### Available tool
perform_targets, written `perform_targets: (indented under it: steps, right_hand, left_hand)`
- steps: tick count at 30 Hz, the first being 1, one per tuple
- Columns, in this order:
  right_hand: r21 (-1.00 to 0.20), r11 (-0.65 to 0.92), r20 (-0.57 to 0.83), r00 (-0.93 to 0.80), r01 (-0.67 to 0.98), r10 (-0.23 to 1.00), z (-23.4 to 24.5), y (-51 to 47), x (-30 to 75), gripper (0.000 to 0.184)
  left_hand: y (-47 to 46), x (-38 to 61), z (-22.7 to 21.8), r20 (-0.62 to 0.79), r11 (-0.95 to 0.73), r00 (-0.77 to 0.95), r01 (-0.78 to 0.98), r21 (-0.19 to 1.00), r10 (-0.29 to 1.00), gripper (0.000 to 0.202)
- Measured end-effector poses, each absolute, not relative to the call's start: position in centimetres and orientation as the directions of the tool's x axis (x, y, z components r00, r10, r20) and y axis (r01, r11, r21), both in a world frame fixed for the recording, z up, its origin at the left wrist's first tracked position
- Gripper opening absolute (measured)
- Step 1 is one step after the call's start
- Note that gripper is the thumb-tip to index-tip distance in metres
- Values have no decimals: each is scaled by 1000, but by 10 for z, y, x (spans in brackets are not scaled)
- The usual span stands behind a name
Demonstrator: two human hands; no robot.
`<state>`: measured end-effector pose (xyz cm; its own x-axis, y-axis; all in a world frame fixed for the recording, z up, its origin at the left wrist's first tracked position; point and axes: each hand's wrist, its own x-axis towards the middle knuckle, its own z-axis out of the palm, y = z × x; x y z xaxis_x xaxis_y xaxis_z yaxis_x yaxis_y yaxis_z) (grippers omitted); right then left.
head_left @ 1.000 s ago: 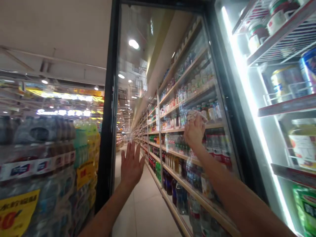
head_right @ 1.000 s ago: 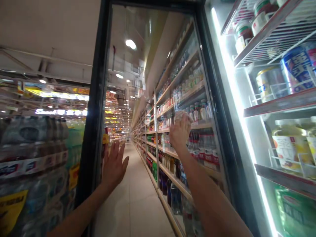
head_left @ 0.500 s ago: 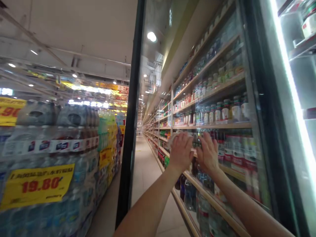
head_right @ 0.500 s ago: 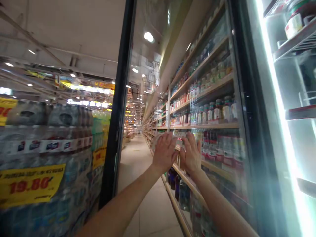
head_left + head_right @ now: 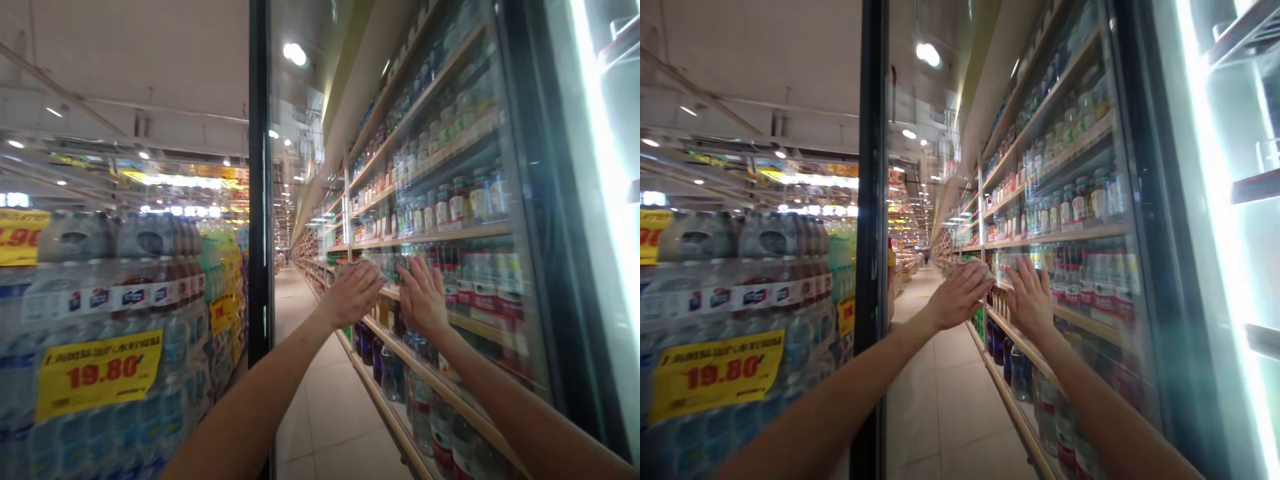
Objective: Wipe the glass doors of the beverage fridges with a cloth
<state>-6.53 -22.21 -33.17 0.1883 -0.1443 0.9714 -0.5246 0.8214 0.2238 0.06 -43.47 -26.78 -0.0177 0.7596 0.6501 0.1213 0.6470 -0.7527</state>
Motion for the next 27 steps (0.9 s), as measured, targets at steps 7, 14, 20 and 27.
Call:
perform_targets:
  steps: [7,14,20,27]
  right_hand:
    - [236,821,969,184,-520,-162,-339,-219,-65,43]
    - [242,827,966,205,-507,-157,-338,-221,-65,41]
    - [239,837,965,213,-492,-151,-338,-223,-65,37]
    - [236,847,966,210,-477,-150,-338,-223,-61,36]
  left_hand:
    - [-465,14,-251,955,957,73,23,-289,287,48]
    - [-451,15,-297,698,700,-73,146,-699,712,41]
    - [-447,20,-273,818,783,66,256,-567,571,34]
    - [-470,17,-239,980,973,135,157,-168,147,41]
